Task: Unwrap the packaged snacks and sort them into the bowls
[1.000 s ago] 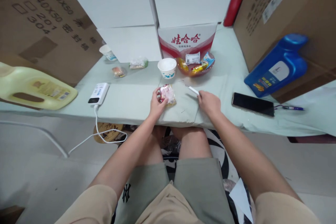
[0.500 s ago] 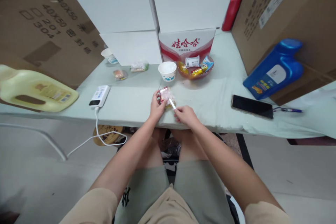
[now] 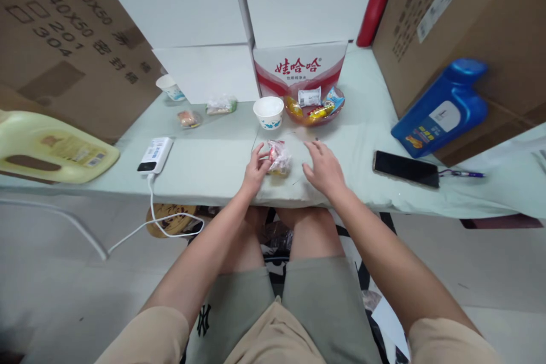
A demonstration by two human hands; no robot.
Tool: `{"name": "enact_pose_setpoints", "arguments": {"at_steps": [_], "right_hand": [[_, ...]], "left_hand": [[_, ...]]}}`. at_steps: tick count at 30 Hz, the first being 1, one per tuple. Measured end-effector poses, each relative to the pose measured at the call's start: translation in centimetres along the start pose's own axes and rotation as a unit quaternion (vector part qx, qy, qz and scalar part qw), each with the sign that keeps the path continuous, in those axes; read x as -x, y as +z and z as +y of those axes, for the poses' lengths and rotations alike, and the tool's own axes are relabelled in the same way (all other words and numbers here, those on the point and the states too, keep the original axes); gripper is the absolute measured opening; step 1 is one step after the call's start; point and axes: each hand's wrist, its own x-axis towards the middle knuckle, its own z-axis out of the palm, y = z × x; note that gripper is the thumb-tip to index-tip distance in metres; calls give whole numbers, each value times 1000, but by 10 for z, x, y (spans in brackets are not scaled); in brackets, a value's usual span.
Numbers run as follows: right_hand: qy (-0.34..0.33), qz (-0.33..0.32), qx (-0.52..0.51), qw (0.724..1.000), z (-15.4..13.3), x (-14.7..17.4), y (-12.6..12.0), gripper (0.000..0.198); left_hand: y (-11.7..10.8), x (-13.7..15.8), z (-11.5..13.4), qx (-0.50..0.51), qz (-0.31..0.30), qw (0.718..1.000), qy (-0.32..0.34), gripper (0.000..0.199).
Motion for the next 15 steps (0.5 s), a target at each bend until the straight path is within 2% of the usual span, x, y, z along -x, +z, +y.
{"name": "enact_pose_setpoints", "arguments": {"at_steps": [2, 3, 5, 8, 9, 11, 13, 14, 15], "right_hand": [[-77, -5, -19, 997, -6, -15, 11, 59], [-98, -18, -25, 995, -9, -23, 14, 53], [-93, -48, -40, 994, -15, -38, 18, 35], [12, -57, -144, 988, -18, -54, 15, 19], [66, -58, -208, 974, -18, -56, 14, 19], [178, -74, -339, 921, -14, -56, 11, 24], [265, -87, -404, 871, -7, -52, 9, 33], [291, -77, -407, 862, -2, -48, 9, 37], [306, -52, -394, 865, 4, -44, 8, 41]], "left_hand": [[2, 2, 2, -41, -38, 998, 24, 78], [2, 2, 3, -63, -48, 996, 34, 78], [0, -2, 2, -94, -43, 994, 43, 69], [-8, -16, 1, -88, 28, 996, 13, 53], [-11, -20, 2, -83, 63, 995, 2, 48], [-16, -28, 6, -88, 115, 989, 6, 39], [-18, -31, 12, -116, 96, 988, 38, 32], [-18, -31, 15, -132, 61, 988, 49, 30], [-18, -31, 18, -147, 25, 987, 53, 29]]}}
